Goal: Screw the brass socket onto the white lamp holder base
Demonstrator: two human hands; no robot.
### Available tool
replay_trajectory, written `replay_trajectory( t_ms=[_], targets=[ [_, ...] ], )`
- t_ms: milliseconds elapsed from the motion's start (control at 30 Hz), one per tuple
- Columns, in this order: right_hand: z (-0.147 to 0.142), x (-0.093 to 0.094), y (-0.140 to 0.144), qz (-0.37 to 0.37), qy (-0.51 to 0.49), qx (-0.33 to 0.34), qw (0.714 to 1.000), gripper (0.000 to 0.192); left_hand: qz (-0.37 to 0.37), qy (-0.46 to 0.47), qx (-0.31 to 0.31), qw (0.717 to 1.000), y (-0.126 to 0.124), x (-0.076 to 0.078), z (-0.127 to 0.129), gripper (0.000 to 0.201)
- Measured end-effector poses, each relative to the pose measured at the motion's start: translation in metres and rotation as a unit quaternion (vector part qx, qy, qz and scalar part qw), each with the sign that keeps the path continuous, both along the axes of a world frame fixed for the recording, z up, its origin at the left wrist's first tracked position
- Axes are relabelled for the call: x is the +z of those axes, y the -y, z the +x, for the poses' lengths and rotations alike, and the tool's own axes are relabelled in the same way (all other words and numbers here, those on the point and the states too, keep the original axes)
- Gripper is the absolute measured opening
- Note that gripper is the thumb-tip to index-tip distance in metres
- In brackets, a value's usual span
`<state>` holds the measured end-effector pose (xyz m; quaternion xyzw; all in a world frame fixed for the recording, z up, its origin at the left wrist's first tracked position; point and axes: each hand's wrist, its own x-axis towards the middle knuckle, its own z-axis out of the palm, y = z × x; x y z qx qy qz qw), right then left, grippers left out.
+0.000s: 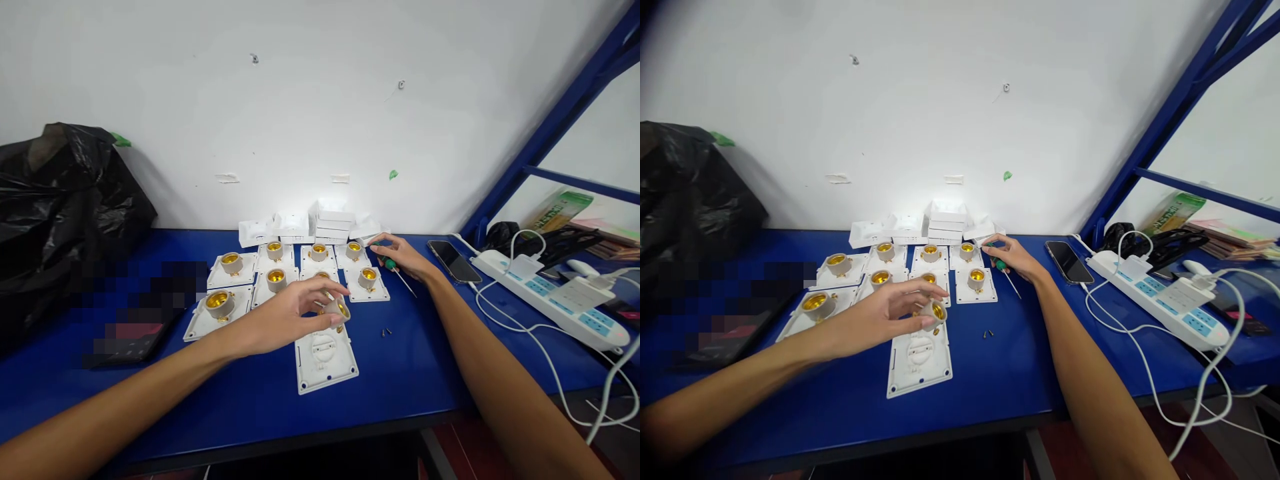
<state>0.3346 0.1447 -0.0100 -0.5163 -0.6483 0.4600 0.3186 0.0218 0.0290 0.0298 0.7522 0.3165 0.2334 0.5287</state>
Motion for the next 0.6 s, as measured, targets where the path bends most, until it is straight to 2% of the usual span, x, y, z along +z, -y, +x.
replay_trajectory(
  t_ms=[300, 600],
  targets=[
    [-0.003, 0.002, 0.004, 0.003, 0.015, -0.021, 1.0, 0.034, 0.124, -0.017, 0.007, 0.992, 0.012, -0.018, -0.013, 0.029],
    [-0.009, -0.001, 0.008, -0.003, 0.032, -0.039, 0.999, 0.035, 0.132, -0.018, -0.047, 0.99, 0.014, -0.011, -0.018, 0.031]
  ],
)
